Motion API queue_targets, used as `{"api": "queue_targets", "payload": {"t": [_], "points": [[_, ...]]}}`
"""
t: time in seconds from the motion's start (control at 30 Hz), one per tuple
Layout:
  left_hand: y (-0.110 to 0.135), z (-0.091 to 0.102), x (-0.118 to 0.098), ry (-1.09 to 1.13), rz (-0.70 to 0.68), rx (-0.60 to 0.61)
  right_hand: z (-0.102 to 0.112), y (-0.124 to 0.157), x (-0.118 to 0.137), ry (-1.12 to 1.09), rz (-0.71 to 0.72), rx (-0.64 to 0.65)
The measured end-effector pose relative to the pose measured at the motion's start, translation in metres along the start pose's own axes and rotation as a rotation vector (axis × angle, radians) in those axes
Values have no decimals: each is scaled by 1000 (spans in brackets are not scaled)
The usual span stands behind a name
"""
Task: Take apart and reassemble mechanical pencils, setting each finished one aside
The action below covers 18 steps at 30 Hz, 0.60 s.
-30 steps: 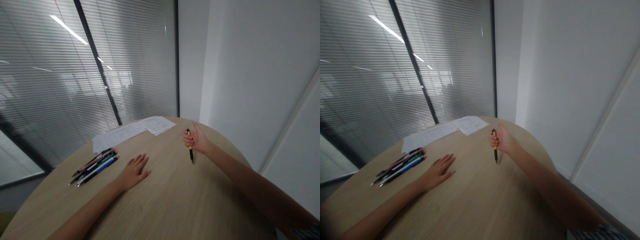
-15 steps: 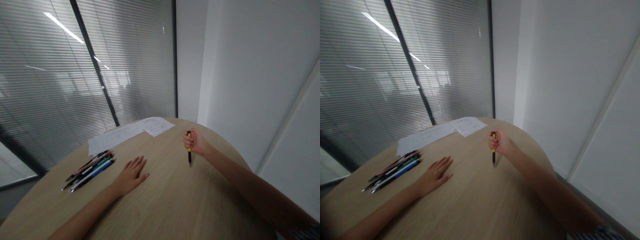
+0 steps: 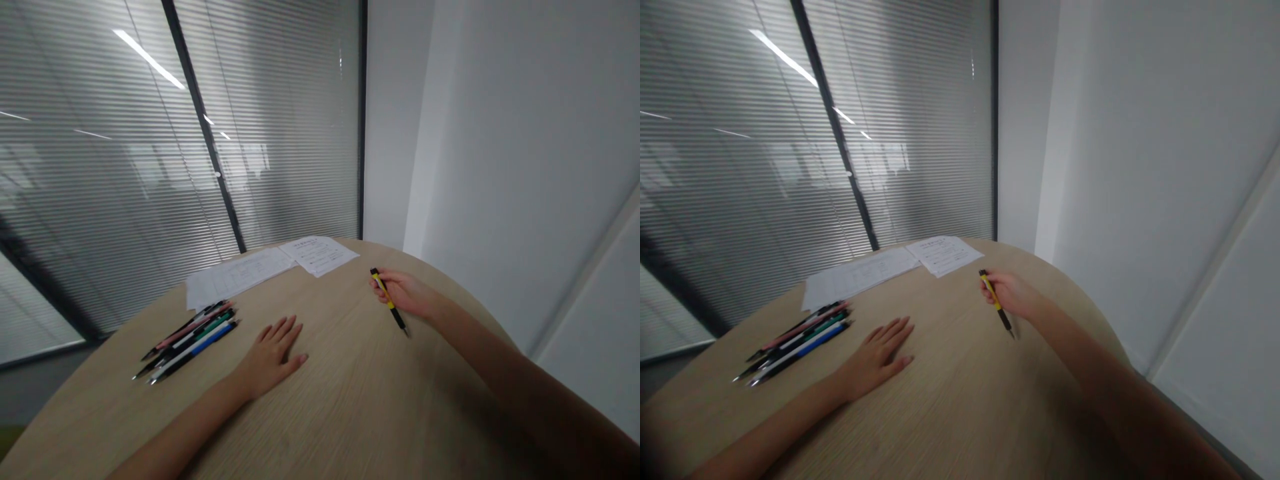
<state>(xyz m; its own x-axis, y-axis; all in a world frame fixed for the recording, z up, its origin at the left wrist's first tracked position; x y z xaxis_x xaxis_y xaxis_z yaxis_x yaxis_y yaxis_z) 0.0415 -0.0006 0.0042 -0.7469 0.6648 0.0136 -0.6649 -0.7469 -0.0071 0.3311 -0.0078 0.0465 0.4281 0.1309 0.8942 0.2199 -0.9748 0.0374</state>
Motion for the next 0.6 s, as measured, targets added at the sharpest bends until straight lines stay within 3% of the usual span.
{"api": "queue_targets", "payload": {"t": [0.1, 0.27, 0.43, 0.6], "points": [[1, 2, -2, 12, 9, 18, 9, -10, 3, 233, 21, -65], [2, 2, -3, 36, 18, 4, 42, -38, 9, 967, 90, -244], [5, 3, -6, 51, 36, 18, 83, -68, 24, 1415, 153, -258], [8, 2, -8, 76, 46, -3, 102, -101, 33, 1877, 294, -214]]}}
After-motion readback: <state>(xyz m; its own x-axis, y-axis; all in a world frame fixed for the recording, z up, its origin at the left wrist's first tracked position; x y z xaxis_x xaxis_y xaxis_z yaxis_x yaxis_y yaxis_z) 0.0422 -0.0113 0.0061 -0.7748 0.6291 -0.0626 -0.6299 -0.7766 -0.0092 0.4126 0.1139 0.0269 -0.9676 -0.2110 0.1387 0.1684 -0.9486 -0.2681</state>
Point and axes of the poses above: each hand's wrist, its own y-axis away from the middle knuckle, its own z-axis out of the back of the hand, x = y × z, the point moved 2 cm from there along -y, towards the middle knuckle, and after that the axes turned 1 degree about -z, right-handed, at the moved point
